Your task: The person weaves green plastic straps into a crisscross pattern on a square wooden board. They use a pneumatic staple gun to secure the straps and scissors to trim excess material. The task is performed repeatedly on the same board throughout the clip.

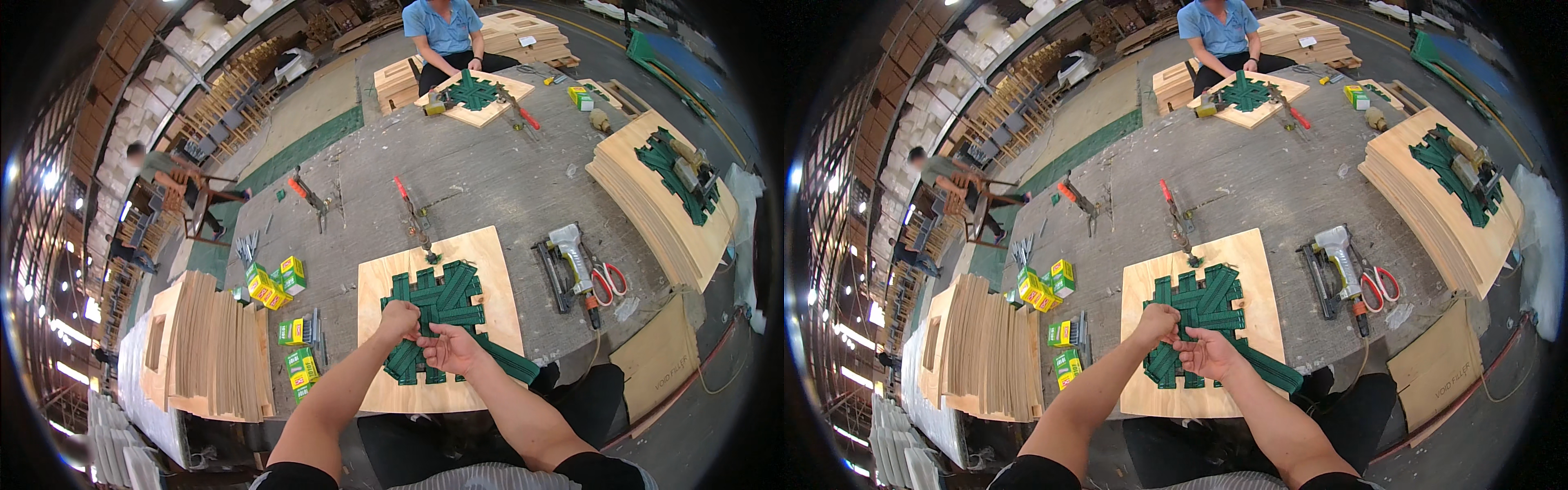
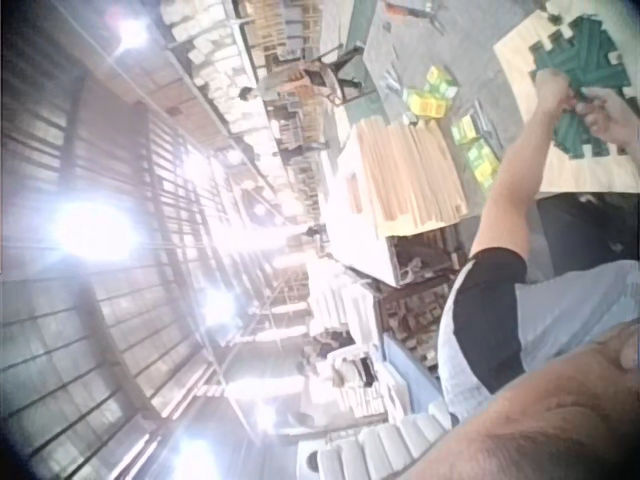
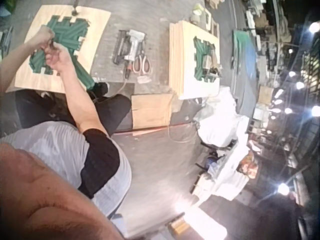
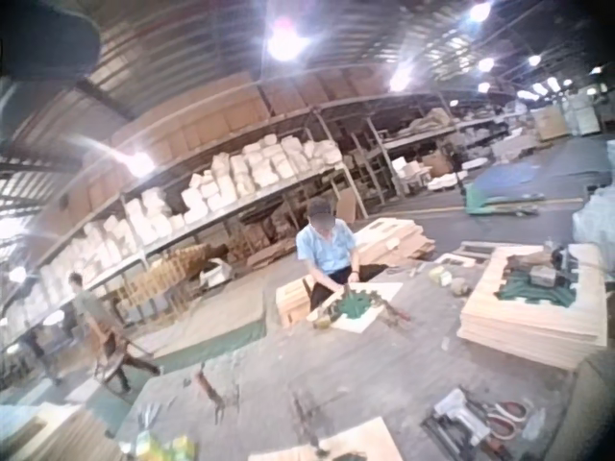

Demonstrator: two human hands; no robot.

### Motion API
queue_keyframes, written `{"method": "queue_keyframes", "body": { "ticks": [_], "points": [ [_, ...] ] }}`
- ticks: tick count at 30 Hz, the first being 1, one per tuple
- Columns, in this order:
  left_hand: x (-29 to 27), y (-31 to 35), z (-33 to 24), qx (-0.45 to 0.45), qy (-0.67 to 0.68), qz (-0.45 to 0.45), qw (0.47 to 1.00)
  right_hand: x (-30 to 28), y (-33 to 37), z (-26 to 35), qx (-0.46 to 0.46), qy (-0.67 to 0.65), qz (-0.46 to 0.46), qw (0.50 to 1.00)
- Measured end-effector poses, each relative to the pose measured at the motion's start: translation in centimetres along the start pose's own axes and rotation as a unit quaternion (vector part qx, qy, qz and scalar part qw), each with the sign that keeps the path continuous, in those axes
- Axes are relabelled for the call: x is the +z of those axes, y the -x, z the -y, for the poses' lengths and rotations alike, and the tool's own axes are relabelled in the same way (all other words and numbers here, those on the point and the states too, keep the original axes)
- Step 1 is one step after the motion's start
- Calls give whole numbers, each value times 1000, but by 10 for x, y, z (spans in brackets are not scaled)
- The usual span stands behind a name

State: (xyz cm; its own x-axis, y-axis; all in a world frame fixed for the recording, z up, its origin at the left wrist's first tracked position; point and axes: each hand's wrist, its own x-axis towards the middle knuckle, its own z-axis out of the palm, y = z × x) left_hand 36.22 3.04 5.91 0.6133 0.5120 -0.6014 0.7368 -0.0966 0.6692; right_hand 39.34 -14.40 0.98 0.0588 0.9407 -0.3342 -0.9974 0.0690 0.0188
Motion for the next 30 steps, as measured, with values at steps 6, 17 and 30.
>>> {"method": "queue_keyframes", "body": {
  "ticks": [6, 17, 30],
  "points": [
    [-8, -3, 11, 86, -144, -133, 977, 29, 79, -42, -178, 269, -206, 924],
    [-85, 14, 2, 259, -27, -40, 965, -31, 199, -13, -279, 797, -389, 369],
    [-51, -3, 9, 183, -66, -276, 941, -45, 242, -21, -201, 785, -299, 504]
  ]
}}
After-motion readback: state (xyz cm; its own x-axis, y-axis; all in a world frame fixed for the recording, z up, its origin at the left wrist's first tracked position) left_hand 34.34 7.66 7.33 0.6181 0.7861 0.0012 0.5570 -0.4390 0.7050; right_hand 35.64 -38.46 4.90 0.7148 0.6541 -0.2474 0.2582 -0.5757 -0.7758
